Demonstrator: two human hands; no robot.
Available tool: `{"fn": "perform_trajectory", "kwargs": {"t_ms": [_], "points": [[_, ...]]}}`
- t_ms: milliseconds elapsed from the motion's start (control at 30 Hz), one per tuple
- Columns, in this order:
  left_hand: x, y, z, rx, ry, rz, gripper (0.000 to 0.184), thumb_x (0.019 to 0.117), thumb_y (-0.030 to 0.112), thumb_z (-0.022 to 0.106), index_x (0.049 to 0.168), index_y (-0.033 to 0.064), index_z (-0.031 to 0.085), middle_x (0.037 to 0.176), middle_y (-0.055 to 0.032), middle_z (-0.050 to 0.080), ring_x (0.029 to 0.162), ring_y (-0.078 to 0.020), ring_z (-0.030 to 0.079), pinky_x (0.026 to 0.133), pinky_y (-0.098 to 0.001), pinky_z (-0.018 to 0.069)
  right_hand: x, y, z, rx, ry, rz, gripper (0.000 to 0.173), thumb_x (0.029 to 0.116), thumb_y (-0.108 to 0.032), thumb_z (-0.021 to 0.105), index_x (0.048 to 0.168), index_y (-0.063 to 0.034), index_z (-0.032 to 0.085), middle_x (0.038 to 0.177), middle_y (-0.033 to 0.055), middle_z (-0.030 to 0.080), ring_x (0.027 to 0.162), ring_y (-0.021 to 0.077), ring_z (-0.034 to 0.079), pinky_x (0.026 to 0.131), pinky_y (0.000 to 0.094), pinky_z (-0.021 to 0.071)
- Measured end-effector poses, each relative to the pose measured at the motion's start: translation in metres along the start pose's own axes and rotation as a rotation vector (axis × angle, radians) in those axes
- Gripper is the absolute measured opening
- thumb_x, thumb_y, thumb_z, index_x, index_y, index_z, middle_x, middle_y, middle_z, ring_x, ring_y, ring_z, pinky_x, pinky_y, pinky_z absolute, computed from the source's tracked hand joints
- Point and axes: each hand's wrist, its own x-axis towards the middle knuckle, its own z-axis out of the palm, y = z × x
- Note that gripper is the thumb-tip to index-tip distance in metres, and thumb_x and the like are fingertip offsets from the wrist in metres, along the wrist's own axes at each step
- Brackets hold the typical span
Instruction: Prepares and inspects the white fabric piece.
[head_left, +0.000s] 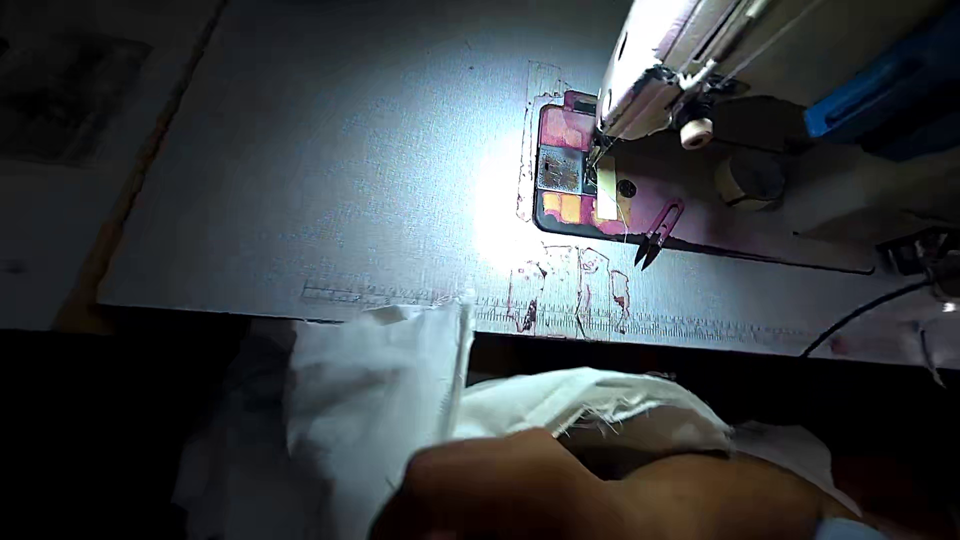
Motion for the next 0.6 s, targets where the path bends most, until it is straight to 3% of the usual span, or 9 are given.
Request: {"fn": "perform_trajectory", "kwargs": {"t_ms": [33, 67, 133, 200, 267, 333, 467, 600], "points": [[-0.003, -0.004, -0.007, 0.02, 0.301, 0.016, 0.03, 0.0967, 0.028, 0.064, 0.105, 0.0001, 0.069, 0.098, -0.0126, 0.071, 0.093, -0.0166, 0.069, 0.086, -0.0333, 0.0549, 0.004, 0.0, 0.01, 0.067, 0.026, -0.018, 0.012, 0.0923, 0.009, 0.053, 0.098, 0.0158, 0.062, 0.08, 0.0165, 0.063, 0.07, 0.013, 0.061, 0.066, 0.0244, 0.0521], [0.0, -0.007, -0.02, -0.019, 0.506, 0.067, 0.029, 0.0995, 0.033, 0.065, 0.111, 0.0055, 0.064, 0.102, -0.0048, 0.067, 0.099, -0.0057, 0.066, 0.092, -0.024, 0.0534, 0.006, -0.003, 0.018, 0.151, 0.037, -0.02, 0.013, 0.0916, 0.01, 0.054, 0.101, 0.0166, 0.06, 0.08, 0.0151, 0.062, 0.07, 0.0113, 0.06, 0.064, 0.0242, 0.0525], [0.012, -0.002, -0.061, 0.012, 0.653, 0.29, 0.031, 0.1013, 0.034, 0.064, 0.121, 0.0112, 0.064, 0.113, -0.0012, 0.068, 0.109, -0.0015, 0.064, 0.098, -0.0217, 0.0502, 0.004, -0.013, 0.028, 0.318, 0.039, -0.001, 0.018, 0.0919, 0.011, 0.055, 0.11, 0.016, 0.056, 0.085, 0.0108, 0.061, 0.073, 0.0081, 0.061, 0.066, 0.0232, 0.0539], [0.021, 0.024, -0.106, 0.273, 0.581, 0.427, 0.028, 0.1048, 0.04, 0.057, 0.116, 0.0145, 0.065, 0.11, -0.0023, 0.069, 0.109, -0.0054, 0.065, 0.097, -0.0232, 0.0491, -0.004, -0.023, 0.027, 0.399, 0.057, 0.037, 0.016, 0.0959, 0.006, 0.056, 0.112, 0.0081, 0.058, 0.089, 0.0034, 0.065, 0.076, 0.0028, 0.063, 0.068, 0.0197, 0.0551], [0.034, 0.051, -0.133, 0.378, 0.438, 0.535, 0.028, 0.1057, 0.038, 0.049, 0.089, 0.0184, 0.061, 0.085, -0.0007, 0.065, 0.089, -0.0084, 0.064, 0.083, -0.0235, 0.0475, -0.018, -0.026, 0.01, 0.384, 0.07, 0.068, 0.01, 0.1011, -0.003, 0.057, 0.11, -0.0027, 0.063, 0.09, -0.003, 0.067, 0.077, -0.0004, 0.064, 0.069, 0.0172, 0.0563], [0.042, 0.066, -0.149, 0.345, 0.165, 0.614, 0.033, 0.1041, 0.034, 0.045, 0.078, 0.0193, 0.058, 0.07, 0.0004, 0.06, 0.075, -0.0109, 0.061, 0.073, -0.0263, 0.0472, -0.039, -0.021, -0.01, 0.321, 0.099, 0.077, 0.011, 0.1029, -0.01, 0.059, 0.109, -0.0071, 0.067, 0.09, -0.0043, 0.069, 0.078, 0.0, 0.065, 0.07, 0.0173, 0.0565], [0.054, 0.056, -0.126, 0.189, -0.162, 0.698, 0.029, 0.0949, 0.025, 0.05, 0.068, 0.0155, 0.052, 0.054, 0.002, 0.046, 0.049, -0.0089, 0.048, 0.046, -0.0251, 0.0378, -0.094, -0.011, -0.026, 0.02, 0.187, 0.146, 0.012, 0.1023, -0.006, 0.058, 0.108, -0.003, 0.068, 0.092, -0.0026, 0.068, 0.079, 0.0011, 0.065, 0.071, 0.0173, 0.0572], [0.06, 0.042, -0.088, 0.106, -0.213, 0.664, 0.026, 0.0914, 0.019, 0.051, 0.066, 0.0134, 0.047, 0.055, 0.0017, 0.04, 0.049, -0.0079, 0.04, 0.046, -0.0236, 0.03, -0.135, -0.008, -0.031, -0.275, 0.245, 0.195, 0.018, 0.1026, -0.014, 0.061, 0.106, 0.0009, 0.07, 0.092, 0.0, 0.068, 0.081, 0.0005, 0.063, 0.074, 0.0157, 0.0558]]}}
